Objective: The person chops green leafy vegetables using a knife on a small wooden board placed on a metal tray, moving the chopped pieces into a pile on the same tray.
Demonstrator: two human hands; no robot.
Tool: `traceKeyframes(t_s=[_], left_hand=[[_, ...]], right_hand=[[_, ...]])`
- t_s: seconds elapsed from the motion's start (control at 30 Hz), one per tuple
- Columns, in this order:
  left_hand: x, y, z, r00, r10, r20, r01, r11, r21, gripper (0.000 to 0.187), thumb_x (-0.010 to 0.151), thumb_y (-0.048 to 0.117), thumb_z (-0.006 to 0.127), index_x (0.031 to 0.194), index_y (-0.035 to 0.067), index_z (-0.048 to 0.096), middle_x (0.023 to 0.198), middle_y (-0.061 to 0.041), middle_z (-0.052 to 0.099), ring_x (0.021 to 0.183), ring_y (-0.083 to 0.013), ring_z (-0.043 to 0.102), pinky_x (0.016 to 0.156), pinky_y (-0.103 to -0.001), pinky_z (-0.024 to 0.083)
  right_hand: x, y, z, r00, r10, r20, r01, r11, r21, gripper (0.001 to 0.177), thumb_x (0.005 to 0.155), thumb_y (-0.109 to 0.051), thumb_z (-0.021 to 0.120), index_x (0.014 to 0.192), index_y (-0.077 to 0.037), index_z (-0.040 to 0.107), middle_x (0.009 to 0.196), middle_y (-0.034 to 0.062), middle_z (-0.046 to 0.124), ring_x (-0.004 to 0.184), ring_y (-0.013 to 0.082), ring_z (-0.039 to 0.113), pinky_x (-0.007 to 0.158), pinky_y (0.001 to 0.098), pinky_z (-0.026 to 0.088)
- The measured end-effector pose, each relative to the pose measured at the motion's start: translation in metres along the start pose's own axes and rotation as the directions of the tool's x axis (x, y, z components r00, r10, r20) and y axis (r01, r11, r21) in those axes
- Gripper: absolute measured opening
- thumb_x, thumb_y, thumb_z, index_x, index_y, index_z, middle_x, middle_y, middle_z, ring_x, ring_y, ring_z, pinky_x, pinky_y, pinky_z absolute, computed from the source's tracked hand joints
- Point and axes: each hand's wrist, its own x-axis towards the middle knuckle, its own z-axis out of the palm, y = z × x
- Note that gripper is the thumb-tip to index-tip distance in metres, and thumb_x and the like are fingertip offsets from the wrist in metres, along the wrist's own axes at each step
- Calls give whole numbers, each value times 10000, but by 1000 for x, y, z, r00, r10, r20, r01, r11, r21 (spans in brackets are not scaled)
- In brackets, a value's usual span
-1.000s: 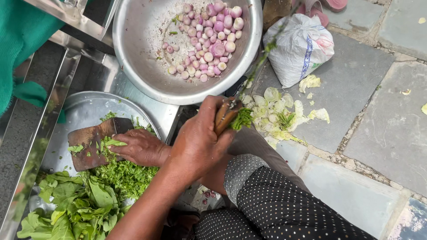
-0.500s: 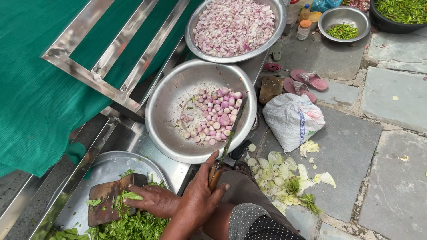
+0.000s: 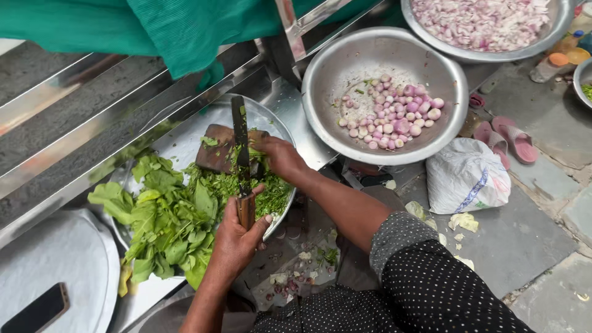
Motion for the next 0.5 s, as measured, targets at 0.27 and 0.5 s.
traceKeyframes(t_s=[0.27, 0.5], left_hand=[[-31, -86, -23, 961, -72, -266, 3, 968, -252, 459, 917, 192, 677, 1256, 35, 410, 1228, -55, 725, 489, -131, 608, 444, -314, 568], [-16, -98, -8, 884, 150, -442, -233, 963, -139, 369, 1010, 117, 637, 1318, 31, 452, 1338, -155, 651, 1108, -187, 693, 931, -348, 602]], right_hand=[[15, -41, -57, 784, 501, 365, -511, 188, 839, 487, 904, 62, 638, 1367, -87, 664, 1198, 189, 747, 905, 212, 774, 764, 334, 677], [-39, -63, -44, 819, 207, 536, -514, -154, 844, 588, 898, 75, 642, 1465, -63, 568, 1249, 181, 720, 996, 259, 764, 827, 404, 665]])
